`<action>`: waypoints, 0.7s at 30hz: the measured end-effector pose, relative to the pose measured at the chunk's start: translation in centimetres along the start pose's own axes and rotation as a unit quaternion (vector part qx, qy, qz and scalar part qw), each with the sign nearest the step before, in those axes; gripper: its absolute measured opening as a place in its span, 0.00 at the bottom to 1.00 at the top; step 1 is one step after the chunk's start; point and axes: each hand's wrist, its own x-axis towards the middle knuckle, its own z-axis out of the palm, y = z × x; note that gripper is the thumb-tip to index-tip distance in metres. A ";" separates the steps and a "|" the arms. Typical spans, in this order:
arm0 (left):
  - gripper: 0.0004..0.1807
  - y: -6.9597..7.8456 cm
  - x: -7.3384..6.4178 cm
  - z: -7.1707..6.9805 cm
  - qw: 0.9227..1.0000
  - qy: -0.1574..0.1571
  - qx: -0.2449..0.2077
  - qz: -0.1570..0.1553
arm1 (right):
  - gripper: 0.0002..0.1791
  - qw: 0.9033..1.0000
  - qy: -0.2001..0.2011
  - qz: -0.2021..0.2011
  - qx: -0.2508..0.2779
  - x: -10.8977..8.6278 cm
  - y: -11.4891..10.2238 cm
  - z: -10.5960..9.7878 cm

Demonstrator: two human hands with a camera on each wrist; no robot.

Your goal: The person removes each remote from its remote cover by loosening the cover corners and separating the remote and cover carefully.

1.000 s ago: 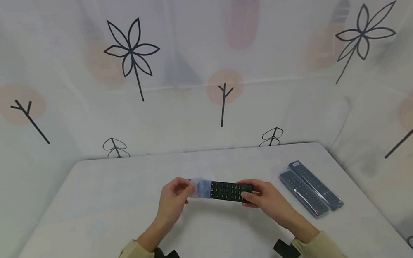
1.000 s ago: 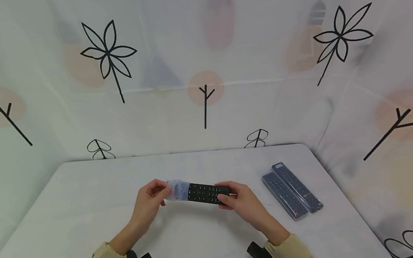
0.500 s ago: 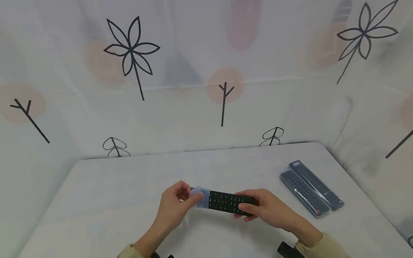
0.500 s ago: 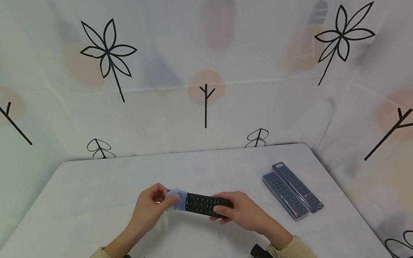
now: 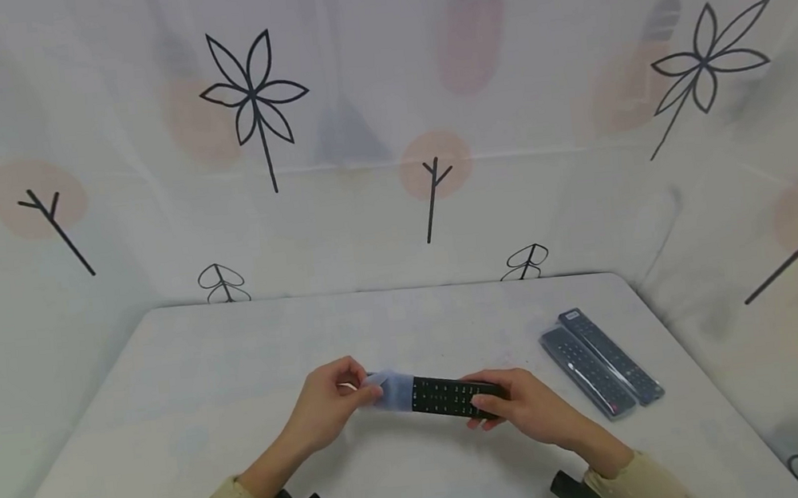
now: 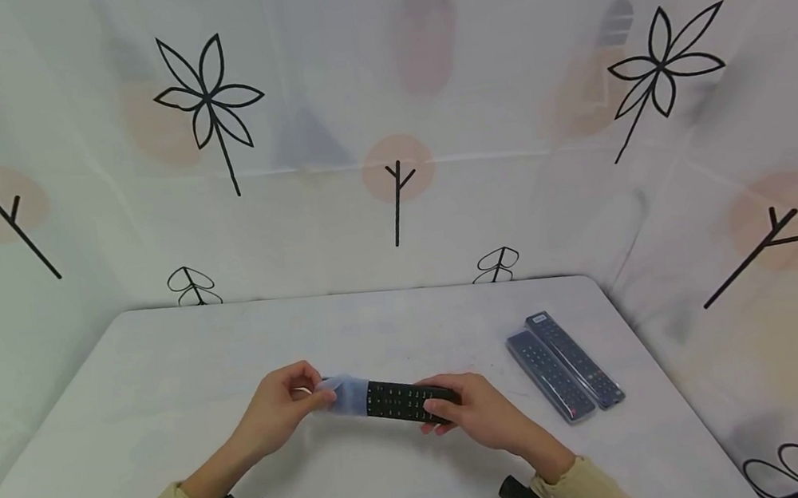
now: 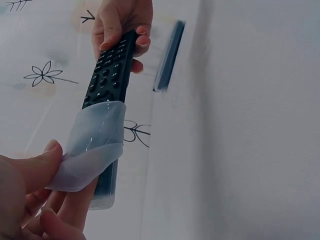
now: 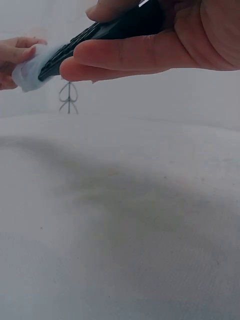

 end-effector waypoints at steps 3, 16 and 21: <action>0.10 -0.1 0.0 0.0 1.000 -0.004 -0.007 0.003 | 0.21 1.000 0.018 -0.004 -0.018 -0.1 0.3 0.2; 0.12 -1.3 0.6 -0.5 0.992 -0.071 -0.082 -0.059 | 0.22 0.999 0.033 0.014 -0.021 -1.0 1.2 0.1; 0.13 -1.4 0.5 -0.8 0.987 -0.092 -0.111 -0.067 | 0.20 0.999 0.037 0.009 -0.013 -0.9 1.5 0.0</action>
